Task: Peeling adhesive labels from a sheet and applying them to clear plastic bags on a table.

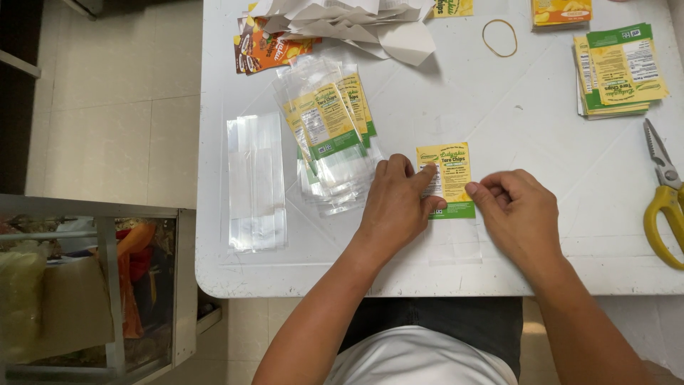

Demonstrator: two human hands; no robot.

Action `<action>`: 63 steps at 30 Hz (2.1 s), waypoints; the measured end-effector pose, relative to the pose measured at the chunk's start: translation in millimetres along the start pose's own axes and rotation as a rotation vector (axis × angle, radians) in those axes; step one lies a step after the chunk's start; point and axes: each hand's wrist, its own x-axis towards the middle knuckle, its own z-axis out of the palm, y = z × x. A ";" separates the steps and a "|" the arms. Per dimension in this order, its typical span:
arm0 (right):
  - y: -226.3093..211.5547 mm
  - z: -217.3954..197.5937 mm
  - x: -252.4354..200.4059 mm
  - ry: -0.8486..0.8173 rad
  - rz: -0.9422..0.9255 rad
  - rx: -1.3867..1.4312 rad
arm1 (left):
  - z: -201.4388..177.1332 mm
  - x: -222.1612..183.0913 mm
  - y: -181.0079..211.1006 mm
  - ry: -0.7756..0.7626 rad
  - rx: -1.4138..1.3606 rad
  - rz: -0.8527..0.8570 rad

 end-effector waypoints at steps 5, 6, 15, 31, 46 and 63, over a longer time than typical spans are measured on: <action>-47.0 -14.2 20.8 -0.195 -0.034 -0.245 | -0.2 -1.0 1.7 -0.008 0.014 0.008; -50.7 -13.8 28.1 -0.194 -0.033 -0.244 | -0.9 -1.7 2.4 -0.009 0.015 0.009; -27.0 -0.2 77.6 -0.118 -0.002 -0.290 | -3.2 0.8 2.6 -0.048 0.041 -0.007; 9.0 30.9 62.3 -0.016 -0.415 -0.038 | 3.1 -2.8 -4.9 0.119 -0.185 -0.020; 10.4 24.1 66.8 -0.111 -0.286 0.127 | -9.8 34.7 39.9 0.126 -0.322 -0.284; -21.9 8.4 59.9 -0.366 -0.080 -0.230 | -25.3 -95.9 5.3 0.049 -0.286 -0.186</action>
